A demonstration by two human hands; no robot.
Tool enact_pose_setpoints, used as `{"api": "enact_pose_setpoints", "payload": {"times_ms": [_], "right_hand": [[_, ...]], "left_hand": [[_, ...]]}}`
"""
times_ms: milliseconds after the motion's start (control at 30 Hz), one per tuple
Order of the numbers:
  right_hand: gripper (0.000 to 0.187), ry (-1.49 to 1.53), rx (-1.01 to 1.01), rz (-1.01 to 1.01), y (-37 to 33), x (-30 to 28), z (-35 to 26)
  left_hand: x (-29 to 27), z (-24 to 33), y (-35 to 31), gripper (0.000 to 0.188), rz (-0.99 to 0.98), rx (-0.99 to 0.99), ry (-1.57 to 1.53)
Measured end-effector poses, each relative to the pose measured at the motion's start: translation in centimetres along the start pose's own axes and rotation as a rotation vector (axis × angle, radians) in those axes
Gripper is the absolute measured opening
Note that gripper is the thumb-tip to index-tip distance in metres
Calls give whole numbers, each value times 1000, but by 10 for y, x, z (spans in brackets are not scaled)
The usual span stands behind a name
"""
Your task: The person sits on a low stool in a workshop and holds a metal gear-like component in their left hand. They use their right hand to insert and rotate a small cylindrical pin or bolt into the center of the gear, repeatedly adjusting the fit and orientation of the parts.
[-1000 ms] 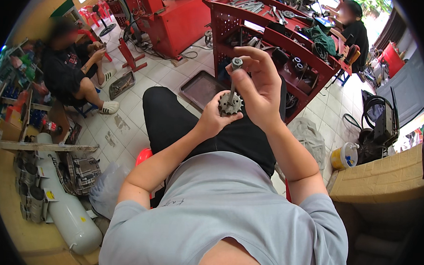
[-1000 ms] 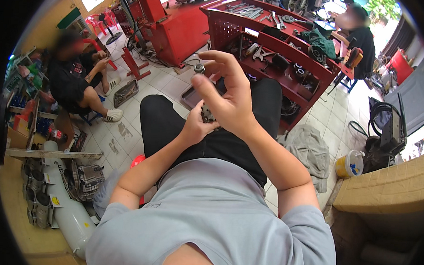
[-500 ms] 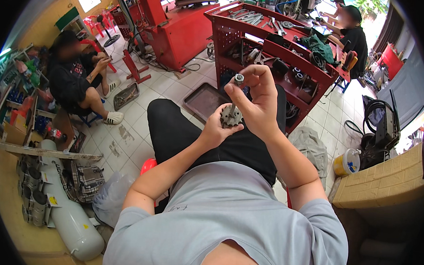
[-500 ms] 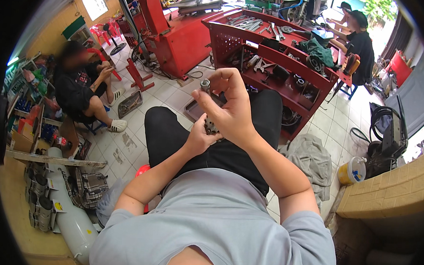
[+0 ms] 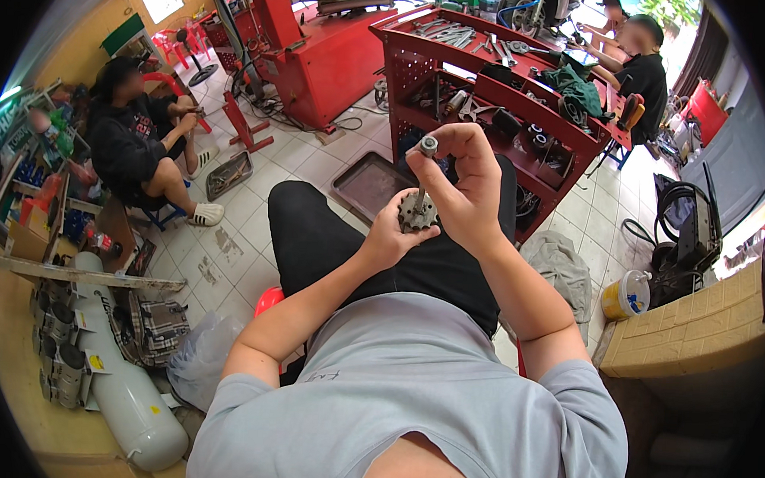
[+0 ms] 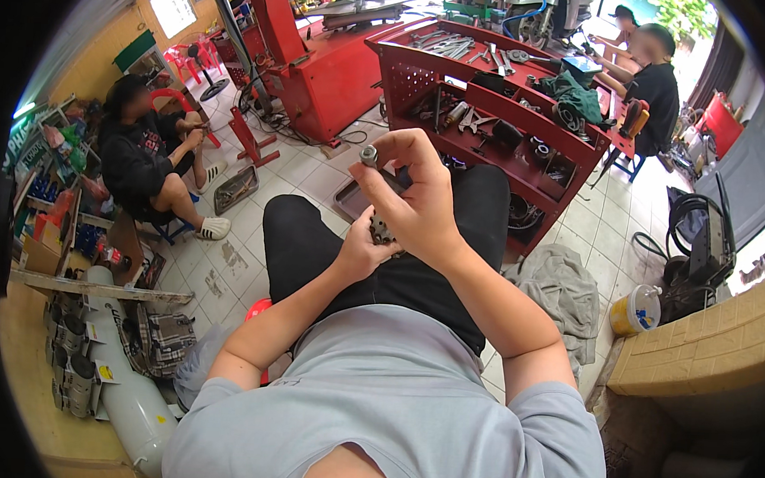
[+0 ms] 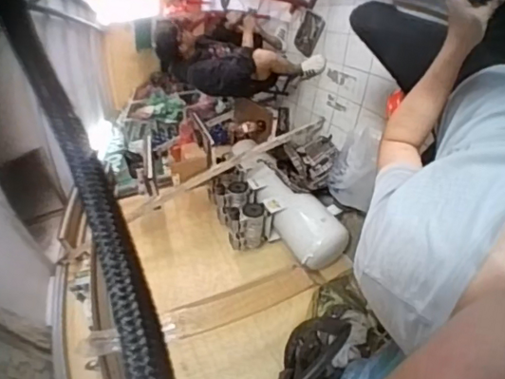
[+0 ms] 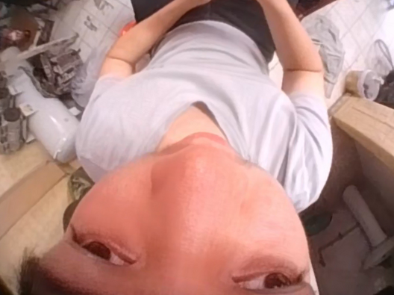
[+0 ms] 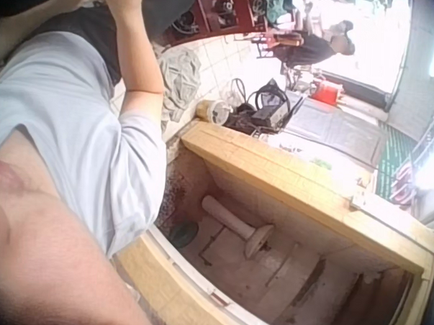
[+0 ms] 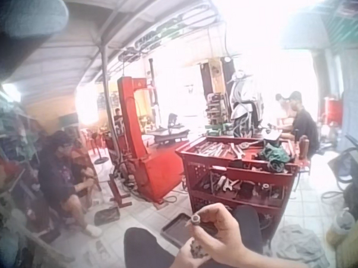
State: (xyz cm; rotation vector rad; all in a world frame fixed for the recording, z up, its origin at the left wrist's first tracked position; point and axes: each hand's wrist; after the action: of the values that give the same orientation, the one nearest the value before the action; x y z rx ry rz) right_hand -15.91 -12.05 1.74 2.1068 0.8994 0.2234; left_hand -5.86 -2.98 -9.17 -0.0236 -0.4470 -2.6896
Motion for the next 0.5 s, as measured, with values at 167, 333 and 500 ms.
{"api": "enact_pose_setpoints", "payload": {"times_ms": [167, 333, 500], "right_hand": [[34, -88, -22, -61, 4, -5, -1], [20, -8, -2, 28, 1, -1, -3], [22, -41, -37, -21, 2, -5, -3]], "left_hand": [[2, 4, -1, 54, -2, -28, -72], [1, 4, -1, 56, 9, -40, -33], [1, 2, -1, 58, 1, -19, -6]]}}
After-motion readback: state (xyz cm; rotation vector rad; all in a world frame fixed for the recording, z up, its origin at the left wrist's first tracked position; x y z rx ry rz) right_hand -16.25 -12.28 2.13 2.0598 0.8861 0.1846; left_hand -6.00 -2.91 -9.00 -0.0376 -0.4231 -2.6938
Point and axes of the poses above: each hand's wrist, its own y-axis towards the middle knuckle, its own x-axis out of the palm, z = x × y, and after that the axes turned 12 degrees about -y, right-handed
